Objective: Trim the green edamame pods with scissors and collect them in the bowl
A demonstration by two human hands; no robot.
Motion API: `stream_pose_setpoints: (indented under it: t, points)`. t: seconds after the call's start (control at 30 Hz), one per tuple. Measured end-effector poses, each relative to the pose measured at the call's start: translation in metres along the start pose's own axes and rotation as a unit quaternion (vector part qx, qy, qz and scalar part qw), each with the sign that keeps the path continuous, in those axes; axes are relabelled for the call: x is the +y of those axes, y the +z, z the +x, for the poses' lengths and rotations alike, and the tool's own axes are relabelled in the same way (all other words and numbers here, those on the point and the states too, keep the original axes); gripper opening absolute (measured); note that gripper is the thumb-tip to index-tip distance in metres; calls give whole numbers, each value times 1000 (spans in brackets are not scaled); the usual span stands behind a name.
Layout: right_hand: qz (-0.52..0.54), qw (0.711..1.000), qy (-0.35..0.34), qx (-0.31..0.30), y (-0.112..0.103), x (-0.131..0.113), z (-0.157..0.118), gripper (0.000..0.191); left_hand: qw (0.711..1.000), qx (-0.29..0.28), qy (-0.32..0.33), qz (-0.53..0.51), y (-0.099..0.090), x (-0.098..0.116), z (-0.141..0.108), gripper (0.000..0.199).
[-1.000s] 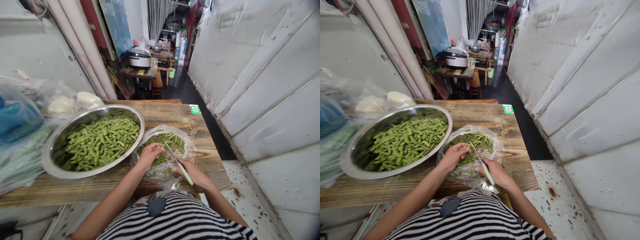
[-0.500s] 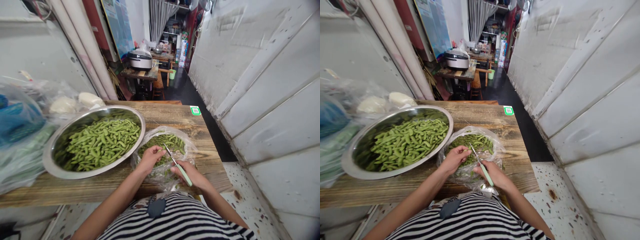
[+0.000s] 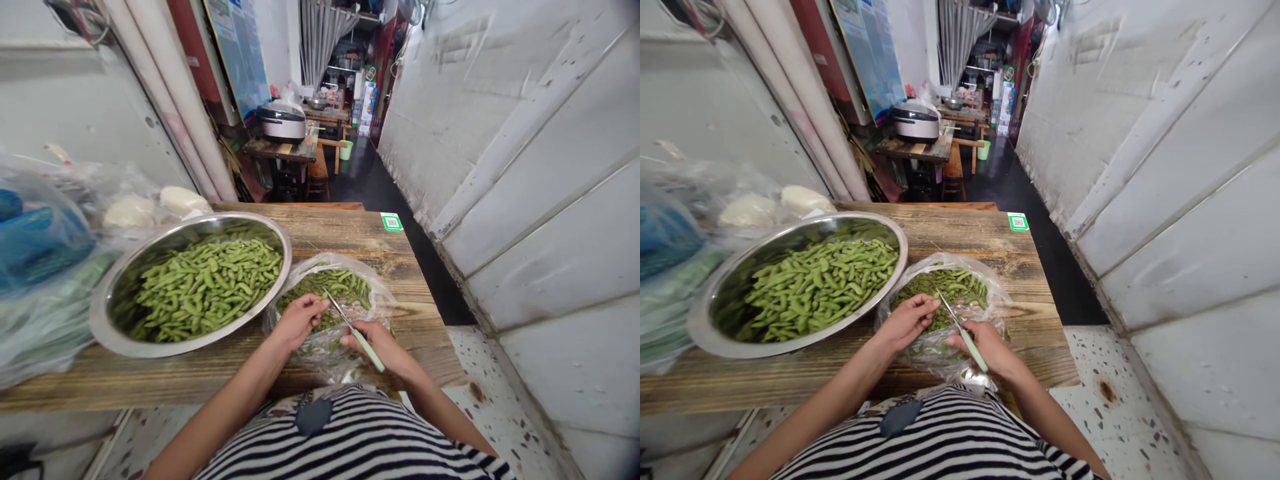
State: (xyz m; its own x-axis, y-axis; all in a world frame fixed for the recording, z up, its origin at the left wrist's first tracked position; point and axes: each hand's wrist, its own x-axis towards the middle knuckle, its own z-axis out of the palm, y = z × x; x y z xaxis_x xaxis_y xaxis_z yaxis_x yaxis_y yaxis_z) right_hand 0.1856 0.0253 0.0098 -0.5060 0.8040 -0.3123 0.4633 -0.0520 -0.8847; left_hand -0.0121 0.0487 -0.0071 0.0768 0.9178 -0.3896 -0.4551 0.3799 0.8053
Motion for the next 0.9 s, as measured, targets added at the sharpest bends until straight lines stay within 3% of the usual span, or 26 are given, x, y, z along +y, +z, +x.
stream_pose_setpoints:
  t: [0.17, 0.43, 0.63, 0.77, 0.9]
  points:
    - [23, 1000, -8, -14, 2, 3, -3, 42, 994, 15, -27, -102, 2, 3, 1, 24]
    - [-1, 1000, -23, -4, 2, -1, -5, 39, 993, 40, -8, -112, 5, -3, 0, 12]
    - [46, 999, 5, -12, 8, -6, -3, 38, 992, 57, -12, -116, 11, -3, -4, 16]
    - [95, 995, 22, -17, 9, -2, -1, 40, 996, 55, 40, -62, 16, 5, -25, 25]
    - [114, 993, 39, 11, 1, 5, -2, 39, 989, 69, 128, 8, -1, 38, -52, 25]
